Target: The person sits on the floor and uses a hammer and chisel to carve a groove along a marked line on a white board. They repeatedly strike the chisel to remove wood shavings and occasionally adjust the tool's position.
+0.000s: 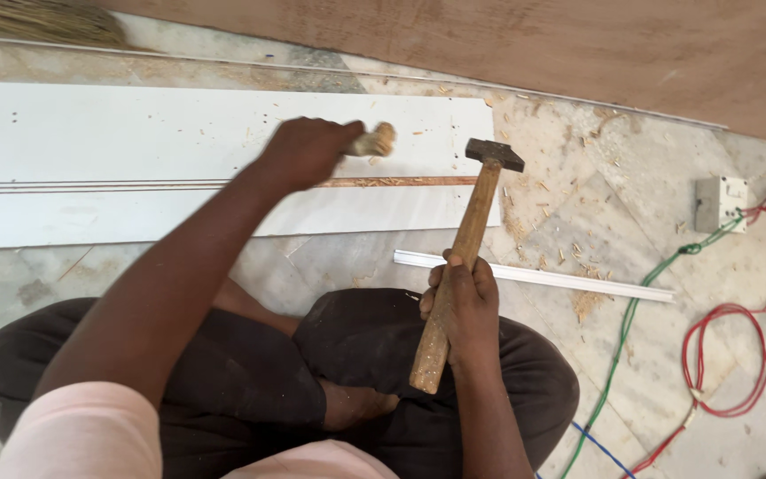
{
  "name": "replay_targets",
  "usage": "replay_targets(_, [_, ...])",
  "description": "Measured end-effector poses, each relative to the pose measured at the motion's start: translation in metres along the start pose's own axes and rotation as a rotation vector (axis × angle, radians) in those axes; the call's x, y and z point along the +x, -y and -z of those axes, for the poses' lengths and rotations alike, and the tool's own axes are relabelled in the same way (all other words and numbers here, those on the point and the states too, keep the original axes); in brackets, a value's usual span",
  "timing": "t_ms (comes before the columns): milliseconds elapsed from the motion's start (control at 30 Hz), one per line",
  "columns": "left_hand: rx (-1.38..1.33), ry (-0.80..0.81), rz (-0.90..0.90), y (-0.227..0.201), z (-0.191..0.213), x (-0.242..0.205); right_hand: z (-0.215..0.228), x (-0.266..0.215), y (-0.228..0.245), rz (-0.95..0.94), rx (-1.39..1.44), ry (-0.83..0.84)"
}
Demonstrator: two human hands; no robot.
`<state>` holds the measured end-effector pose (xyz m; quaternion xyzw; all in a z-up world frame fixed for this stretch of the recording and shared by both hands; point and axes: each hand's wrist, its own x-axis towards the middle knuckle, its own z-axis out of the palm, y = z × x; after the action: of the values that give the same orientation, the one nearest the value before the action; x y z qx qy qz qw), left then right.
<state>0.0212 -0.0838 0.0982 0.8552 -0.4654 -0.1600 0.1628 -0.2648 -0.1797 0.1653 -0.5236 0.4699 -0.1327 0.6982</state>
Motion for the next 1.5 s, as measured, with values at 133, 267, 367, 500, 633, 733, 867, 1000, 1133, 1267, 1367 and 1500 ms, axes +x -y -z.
replay_targets(133, [-0.103,-0.119,0.142,0.062,0.020,-0.041,-0.003,0.000,0.001,0.011,-0.007,0.019])
replay_targets(267, [-0.335,-0.263,0.294,0.119,0.020,-0.093,-0.009,0.001,0.001,-0.008,-0.073,0.068])
replay_targets(367, [-0.192,-0.329,0.301,0.147,0.012,-0.116,-0.012,0.000,0.001,-0.067,-0.130,0.078])
replay_targets(500, [-0.395,-0.492,0.248,0.146,0.019,-0.112,-0.017,0.000,0.000,-0.106,-0.183,0.081])
replay_targets(633, [-0.761,-0.534,0.176,0.103,0.027,-0.091,-0.020,0.004,-0.002,-0.096,-0.228,0.074])
replay_targets(733, [-0.921,-0.519,0.148,0.070,0.016,-0.081,-0.022,0.007,-0.004,-0.087,-0.250,0.062])
replay_targets(867, [-0.976,-0.338,0.239,0.054,-0.005,-0.073,-0.023,0.008,-0.008,-0.102,-0.292,0.061])
replay_targets(1000, [-1.033,-0.408,0.133,0.056,-0.030,-0.066,-0.025,0.009,-0.010,-0.114,-0.310,0.076])
replay_targets(1133, [-1.040,-0.384,0.199,0.063,-0.039,-0.064,-0.027,0.007,-0.007,-0.130,-0.342,0.055])
replay_targets(1267, [-1.030,-0.345,0.236,0.064,-0.032,-0.068,-0.028,0.007,-0.007,-0.130,-0.335,0.065])
replay_targets(1367, [-0.992,-0.295,0.253,0.064,-0.020,-0.073,-0.026,0.007,-0.008,-0.129,-0.330,0.071])
replay_targets(1500, [-0.892,-0.278,0.285,0.066,-0.011,-0.077,-0.025,0.009,-0.010,-0.122,-0.322,0.088])
